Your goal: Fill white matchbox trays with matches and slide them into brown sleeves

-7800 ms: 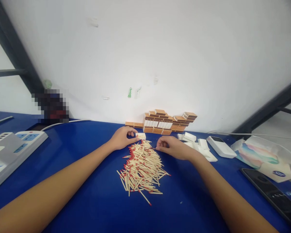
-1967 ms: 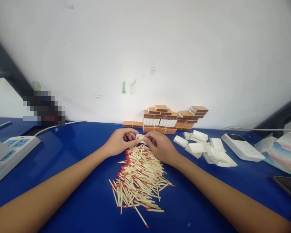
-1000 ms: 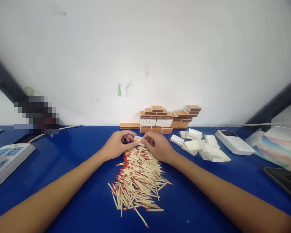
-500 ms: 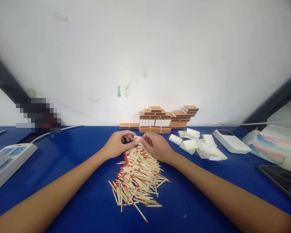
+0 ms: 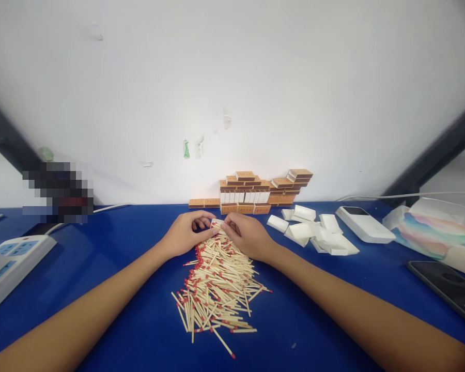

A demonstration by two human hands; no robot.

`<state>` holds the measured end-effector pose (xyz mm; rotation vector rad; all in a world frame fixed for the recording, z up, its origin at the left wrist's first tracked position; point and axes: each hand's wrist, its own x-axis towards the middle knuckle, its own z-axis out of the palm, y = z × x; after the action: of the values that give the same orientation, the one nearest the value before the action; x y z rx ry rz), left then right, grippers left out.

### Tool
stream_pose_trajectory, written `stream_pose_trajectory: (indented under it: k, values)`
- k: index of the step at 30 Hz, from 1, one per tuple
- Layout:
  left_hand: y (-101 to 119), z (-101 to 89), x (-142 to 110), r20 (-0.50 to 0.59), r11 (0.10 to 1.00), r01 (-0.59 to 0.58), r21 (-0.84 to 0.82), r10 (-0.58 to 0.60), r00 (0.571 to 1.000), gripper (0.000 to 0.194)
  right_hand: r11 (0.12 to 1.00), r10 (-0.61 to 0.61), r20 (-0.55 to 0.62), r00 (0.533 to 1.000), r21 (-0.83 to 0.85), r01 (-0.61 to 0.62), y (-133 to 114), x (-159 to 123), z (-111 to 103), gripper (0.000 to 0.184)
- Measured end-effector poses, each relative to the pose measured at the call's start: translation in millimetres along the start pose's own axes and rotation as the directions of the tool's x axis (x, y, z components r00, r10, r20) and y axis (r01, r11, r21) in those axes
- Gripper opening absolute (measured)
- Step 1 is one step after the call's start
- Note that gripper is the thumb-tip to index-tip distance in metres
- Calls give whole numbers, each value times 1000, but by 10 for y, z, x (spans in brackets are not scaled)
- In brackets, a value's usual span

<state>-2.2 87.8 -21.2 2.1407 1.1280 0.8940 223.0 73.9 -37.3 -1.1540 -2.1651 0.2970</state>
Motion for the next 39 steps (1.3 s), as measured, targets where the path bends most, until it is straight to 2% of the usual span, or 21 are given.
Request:
stream_pose_trajectory:
  k: [19,39]
  values:
    - [-4,11,7,9,999,37,-22,-37,999,43,999,-22,33,999,-41,24,-3,-22,-14,22]
    - [1,3,4,14,1000,23,-15,-22,1000,40,998,-20,24,1000,-59,22,-27,-14,-17,24]
